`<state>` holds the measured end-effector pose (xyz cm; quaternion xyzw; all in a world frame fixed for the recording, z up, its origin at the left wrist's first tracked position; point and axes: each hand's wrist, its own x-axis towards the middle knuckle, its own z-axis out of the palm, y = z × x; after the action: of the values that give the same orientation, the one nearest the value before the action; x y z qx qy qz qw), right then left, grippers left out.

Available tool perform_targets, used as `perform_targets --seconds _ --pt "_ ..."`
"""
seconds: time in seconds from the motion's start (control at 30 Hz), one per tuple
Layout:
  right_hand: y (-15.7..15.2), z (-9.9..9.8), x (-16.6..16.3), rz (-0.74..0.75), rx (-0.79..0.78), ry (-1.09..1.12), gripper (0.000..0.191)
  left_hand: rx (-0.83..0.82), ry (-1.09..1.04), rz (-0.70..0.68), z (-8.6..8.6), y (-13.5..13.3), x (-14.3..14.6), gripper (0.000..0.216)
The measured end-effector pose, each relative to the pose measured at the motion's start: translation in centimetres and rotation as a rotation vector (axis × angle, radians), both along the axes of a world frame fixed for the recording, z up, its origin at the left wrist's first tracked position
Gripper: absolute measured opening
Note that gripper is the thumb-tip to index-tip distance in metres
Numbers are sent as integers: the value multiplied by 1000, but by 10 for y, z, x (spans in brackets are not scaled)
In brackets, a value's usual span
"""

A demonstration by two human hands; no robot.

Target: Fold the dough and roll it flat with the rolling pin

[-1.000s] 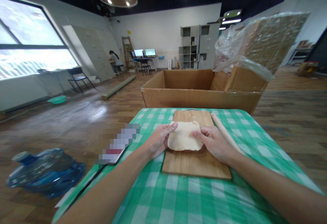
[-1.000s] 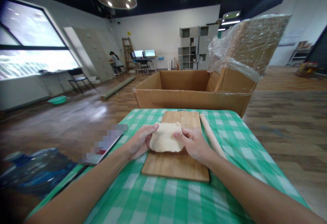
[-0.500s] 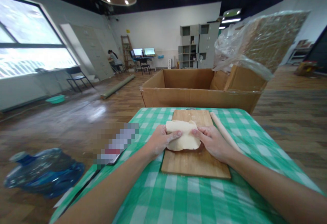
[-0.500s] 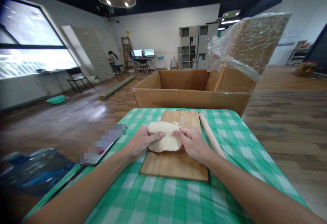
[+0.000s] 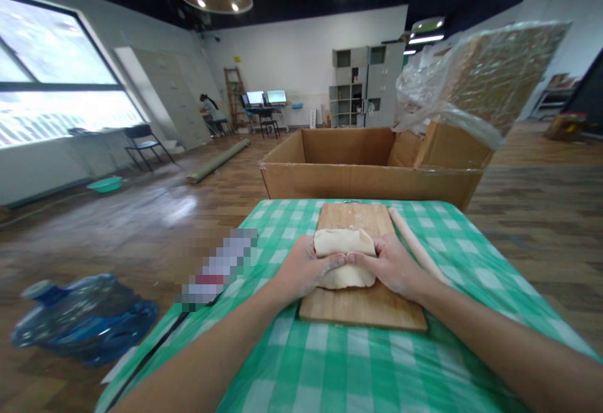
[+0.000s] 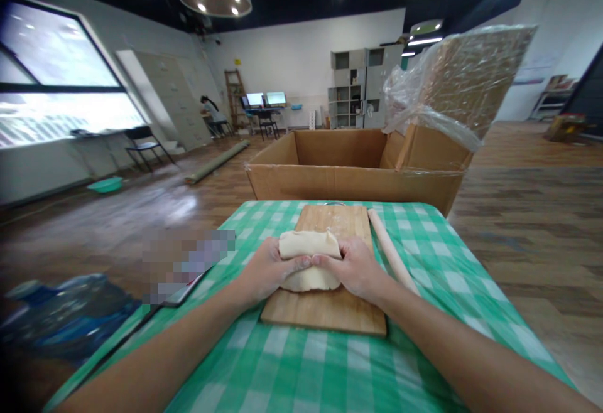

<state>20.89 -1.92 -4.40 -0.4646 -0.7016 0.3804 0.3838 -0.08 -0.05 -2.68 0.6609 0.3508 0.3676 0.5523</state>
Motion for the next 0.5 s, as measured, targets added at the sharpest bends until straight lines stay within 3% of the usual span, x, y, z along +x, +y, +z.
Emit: perform_targets --seconds 0.27,0.5 --pt "0 -3 -1 -104 26 16 35 -138 -64 -10 -4 5 -2 39" --pt "2 -4 -3 35 -3 117 35 -168 -104 61 -5 8 -4 38"
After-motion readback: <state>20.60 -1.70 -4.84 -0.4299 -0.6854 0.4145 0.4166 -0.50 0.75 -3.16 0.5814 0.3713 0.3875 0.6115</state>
